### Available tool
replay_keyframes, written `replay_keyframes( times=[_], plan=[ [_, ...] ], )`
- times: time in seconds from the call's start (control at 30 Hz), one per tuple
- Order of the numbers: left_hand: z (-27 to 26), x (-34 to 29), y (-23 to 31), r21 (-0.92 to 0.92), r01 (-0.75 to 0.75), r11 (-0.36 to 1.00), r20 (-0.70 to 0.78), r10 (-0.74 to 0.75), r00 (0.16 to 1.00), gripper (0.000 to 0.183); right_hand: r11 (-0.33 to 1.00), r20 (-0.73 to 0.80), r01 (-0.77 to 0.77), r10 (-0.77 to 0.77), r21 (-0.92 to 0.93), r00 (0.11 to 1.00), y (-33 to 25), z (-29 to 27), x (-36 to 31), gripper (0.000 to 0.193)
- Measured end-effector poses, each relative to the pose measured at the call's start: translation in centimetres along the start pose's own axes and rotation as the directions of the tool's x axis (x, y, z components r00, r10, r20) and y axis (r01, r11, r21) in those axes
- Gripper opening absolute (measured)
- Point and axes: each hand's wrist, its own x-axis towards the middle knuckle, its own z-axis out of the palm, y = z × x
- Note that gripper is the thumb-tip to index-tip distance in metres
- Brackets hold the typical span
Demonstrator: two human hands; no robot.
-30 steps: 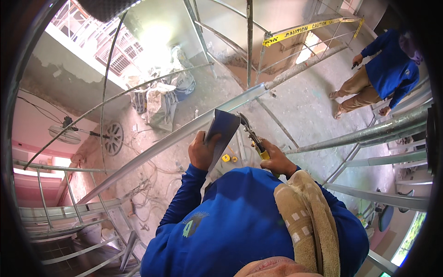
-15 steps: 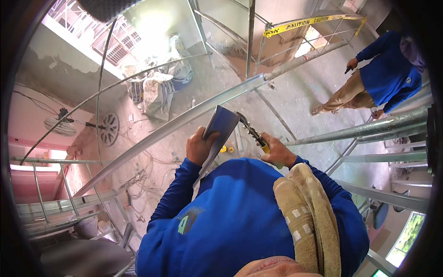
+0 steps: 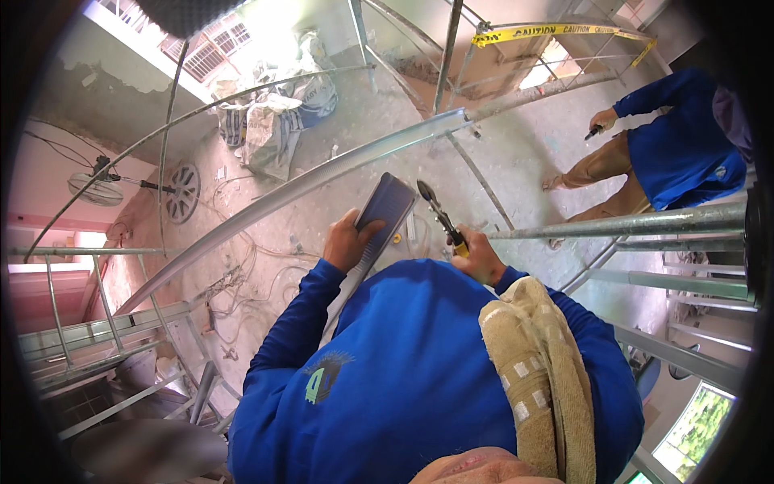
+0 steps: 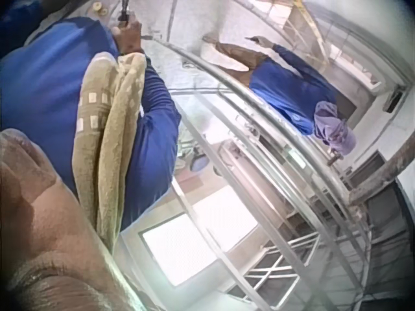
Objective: The person measures and marks a curved metal trim piece on a scaffolding platform, then cuts it with tin snips. After fitting the cut piece, they use a power drill to fasten it to the curved frame.
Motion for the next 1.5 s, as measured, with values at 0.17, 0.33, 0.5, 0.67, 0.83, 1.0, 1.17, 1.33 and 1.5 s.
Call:
replay_keyframes(
  times=[0.17,0.33,0.5,0.67,0.83,1.0,1.17,1.33,1.5],
  plan=[
    [-0.4,-0.3,-1.4,-0.089,0.140,0.986,0.159,-0.125,0.979,0.048,0.981,-0.018,-0.031,0.035,0.194,0.999,1.7,0.7,0.6,0.041],
    [-2.0,-1.1,-1.8,-0.113,0.062,0.992,0.325,-0.022,0.945,0.051,0.962,0.204,-0.165,0.120,0.219,0.971,2.6,-0.7,0.1,0.055],
    [-2.4,-1.6,-0.8,-0.145,0.066,0.987,0.453,0.007,0.892,0.054,0.989,0.344,-0.092,0.049,0.112,0.938,1.3,-1.1,-0.5,0.072],
    [-2.7,-1.8,0.2,-0.030,-0.034,0.999,0.439,0.043,0.897,0.056,0.992,0.346,-0.090,0.055,0.088,0.937,0.2,-1.5,-0.8,0.073],
    [-2.9,-2.0,1.0,0.052,-0.057,0.997,0.431,0.030,0.902,0.058,0.991,0.368,-0.122,0.097,0.045,0.925,0.1,-2.0,-1.2,0.070],
    [-2.7,-2.0,1.2,-0.004,-0.082,0.997,0.422,0.076,0.903,0.056,0.994,0.297,-0.025,-0.007,0.103,0.955,0.7,-1.5,-1.5,0.062],
    [-2.8,-1.6,0.9,-0.074,-0.016,0.997,0.473,0.050,0.880,0.057,0.993,0.256,-0.012,-0.019,0.119,0.967,1.5,-1.0,-1.8,0.059],
    [-3.1,-1.2,0.8,-0.100,-0.007,0.995,0.518,0.058,0.853,0.063,0.996,0.216,0.016,-0.036,0.090,0.976,1.9,-0.6,-1.7,0.051],
    [-3.7,-0.5,0.5,-0.093,0.038,0.995,0.612,0.027,0.790,0.070,0.991,0.141,0.100,-0.113,0.093,0.984,2.3,-0.1,-1.7,0.043]
  ],
)
